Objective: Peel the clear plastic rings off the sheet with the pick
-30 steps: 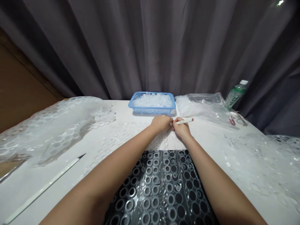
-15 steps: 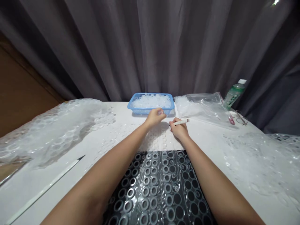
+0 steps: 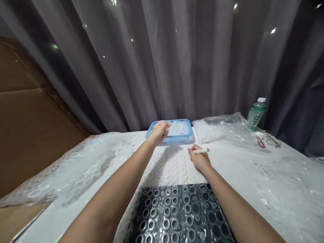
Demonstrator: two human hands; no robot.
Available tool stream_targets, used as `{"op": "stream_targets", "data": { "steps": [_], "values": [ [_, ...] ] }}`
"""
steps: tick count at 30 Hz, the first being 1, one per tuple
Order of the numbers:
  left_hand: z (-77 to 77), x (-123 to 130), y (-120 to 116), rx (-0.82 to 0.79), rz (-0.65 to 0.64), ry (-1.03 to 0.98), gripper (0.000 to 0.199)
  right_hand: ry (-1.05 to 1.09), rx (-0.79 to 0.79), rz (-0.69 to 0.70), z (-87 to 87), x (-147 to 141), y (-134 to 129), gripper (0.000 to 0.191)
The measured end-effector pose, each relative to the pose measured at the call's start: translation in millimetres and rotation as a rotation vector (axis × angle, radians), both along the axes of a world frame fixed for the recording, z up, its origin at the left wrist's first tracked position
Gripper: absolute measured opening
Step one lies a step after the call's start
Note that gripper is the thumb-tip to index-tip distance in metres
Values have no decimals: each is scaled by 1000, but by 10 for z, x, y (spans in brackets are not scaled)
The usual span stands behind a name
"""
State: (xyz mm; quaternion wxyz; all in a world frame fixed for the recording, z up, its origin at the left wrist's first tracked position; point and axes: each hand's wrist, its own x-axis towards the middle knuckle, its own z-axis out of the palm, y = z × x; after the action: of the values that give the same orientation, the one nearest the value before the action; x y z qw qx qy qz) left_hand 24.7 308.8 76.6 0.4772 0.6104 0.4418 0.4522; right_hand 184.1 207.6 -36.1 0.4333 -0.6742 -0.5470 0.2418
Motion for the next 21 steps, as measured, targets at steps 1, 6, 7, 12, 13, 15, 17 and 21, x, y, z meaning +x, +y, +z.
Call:
{"op": "stream_targets", "data": {
  "steps": [1, 6, 7, 12, 13, 15, 17, 21],
  "values": [
    [-8, 25, -18, 1, -10, 4, 24, 4, 2, 2, -6, 1, 8, 27],
    [-94, 157, -17, 22, 30, 78, 28, 14, -5, 7, -46, 13, 41, 27],
    [-112, 173, 16, 28, 59, 109, 28, 14, -8, 7, -48, 14, 42, 27],
    [-147, 247, 294, 24, 188, 379, 24, 6, -31, -1, 7, 6, 28, 27],
    [-146, 272, 353, 27, 189, 448, 25, 4, -36, -5, 22, 5, 26, 27],
    [-144, 340, 455, 59, 161, 580, 31, 2, -45, -13, 45, 8, 28, 26],
    [-146, 423, 529, 116, 117, 697, 36, 2, -53, -22, 54, 13, 34, 26],
    [-152, 560, 589, 220, 91, 887, 31, 12, -47, -32, 51, 19, 42, 26]
  ]
}}
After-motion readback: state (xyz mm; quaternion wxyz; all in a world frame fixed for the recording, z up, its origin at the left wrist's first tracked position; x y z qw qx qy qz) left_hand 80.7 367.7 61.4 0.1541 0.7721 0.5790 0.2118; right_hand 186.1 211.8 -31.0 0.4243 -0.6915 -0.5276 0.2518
